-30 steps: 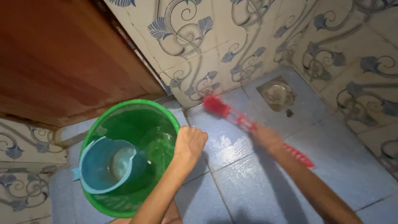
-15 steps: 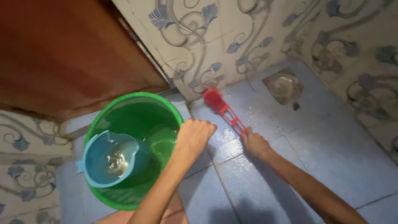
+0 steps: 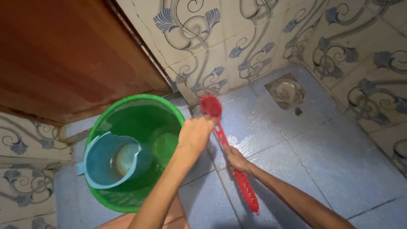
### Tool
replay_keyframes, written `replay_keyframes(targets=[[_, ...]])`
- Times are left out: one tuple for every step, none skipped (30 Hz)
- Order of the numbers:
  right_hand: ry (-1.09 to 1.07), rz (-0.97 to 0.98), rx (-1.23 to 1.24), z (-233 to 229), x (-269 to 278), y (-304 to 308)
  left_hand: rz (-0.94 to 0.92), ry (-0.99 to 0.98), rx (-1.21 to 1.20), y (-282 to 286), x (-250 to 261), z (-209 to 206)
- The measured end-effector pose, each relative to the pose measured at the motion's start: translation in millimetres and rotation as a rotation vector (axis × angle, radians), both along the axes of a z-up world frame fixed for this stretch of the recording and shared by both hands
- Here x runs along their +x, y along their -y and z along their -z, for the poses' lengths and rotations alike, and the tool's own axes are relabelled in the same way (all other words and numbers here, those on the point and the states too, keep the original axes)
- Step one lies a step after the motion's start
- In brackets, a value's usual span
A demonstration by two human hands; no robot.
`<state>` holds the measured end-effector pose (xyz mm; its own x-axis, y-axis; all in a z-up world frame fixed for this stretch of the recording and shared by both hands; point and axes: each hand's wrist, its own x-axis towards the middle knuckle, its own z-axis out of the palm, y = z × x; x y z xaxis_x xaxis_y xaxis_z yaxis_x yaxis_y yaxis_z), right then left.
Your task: The person scrubs the bathroom walls and floor with a brush, then scoops water from a bucket using a mug to rinse the surfaces and brush.
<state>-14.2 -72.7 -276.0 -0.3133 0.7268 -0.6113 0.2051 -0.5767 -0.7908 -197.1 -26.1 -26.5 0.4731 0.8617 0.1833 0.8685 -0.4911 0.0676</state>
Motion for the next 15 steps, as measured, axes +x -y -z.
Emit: replay_keyframes(targets=[[-0.059, -0.033, -0.106, -11.0, -2.0, 3.2, 0.002, 0.0, -0.003, 0.4, -0.7, -3.6], [-0.116, -0.065, -0.213, -19.9, -3.0, 6.0, -0.02, 0.072, 0.018, 0.9, -1.9, -7.3], [-0.113, -0.061, -0.21, -27.1, -0.5, 7.5, -0.04, 0.148, 0.044, -0.3, -1.2, -10.7], [-0.111, -0.127, -0.244, -32.4, 3.8, 12.1, -0.036, 0.151, 0.046, -0.8, 0.2, -13.7], [-0.109, -0.194, -0.278, -36.3, 8.9, 18.3, -0.047, 0.112, -0.022, -0.9, 1.3, -16.5], [-0.142, -0.233, -0.322, -40.4, 21.3, 28.7, -0.058, 0.072, -0.089, -1.2, 2.2, -19.2], [-0.178, -0.271, -0.365, -44.4, 35.4, 38.2, -0.054, 0.073, -0.088, -1.3, 1.5, -22.1], [-0.179, -0.297, -0.423, -49.3, 52.6, 52.5, 0.009, 0.109, -0.041, -1.3, 0.3, -24.8], [-0.178, -0.322, -0.482, -54.7, 73.0, 68.1, 0.074, 0.146, 0.005, -2.0, 0.7, -26.7], [-0.21, -0.355, -0.459, -58.8, 93.7, 77.7, 0.078, 0.15, 0.006, -3.7, 2.2, -27.9], [-0.245, -0.389, -0.439, -60.6, 109.8, 89.5, 0.049, 0.095, -0.065, -4.5, 2.9, -28.4], [-0.247, -0.385, -0.44, -58.5, 118.3, 98.3, 0.019, 0.041, -0.136, -5.3, 3.7, -28.2], [-0.238, -0.376, -0.476, -55.0, 125.2, 107.8, 0.022, 0.038, -0.139, -5.0, 4.6, -27.5], [-0.229, -0.367, -0.513, -48.9, 128.4, 113.8, 0.008, 0.018, -0.165, -4.4, 6.1, -26.4], [-0.23, -0.367, -0.509, -38.2, 124.4, 106.8, -0.008, 0.0, -0.186, -6.3, 6.5, -26.0]])
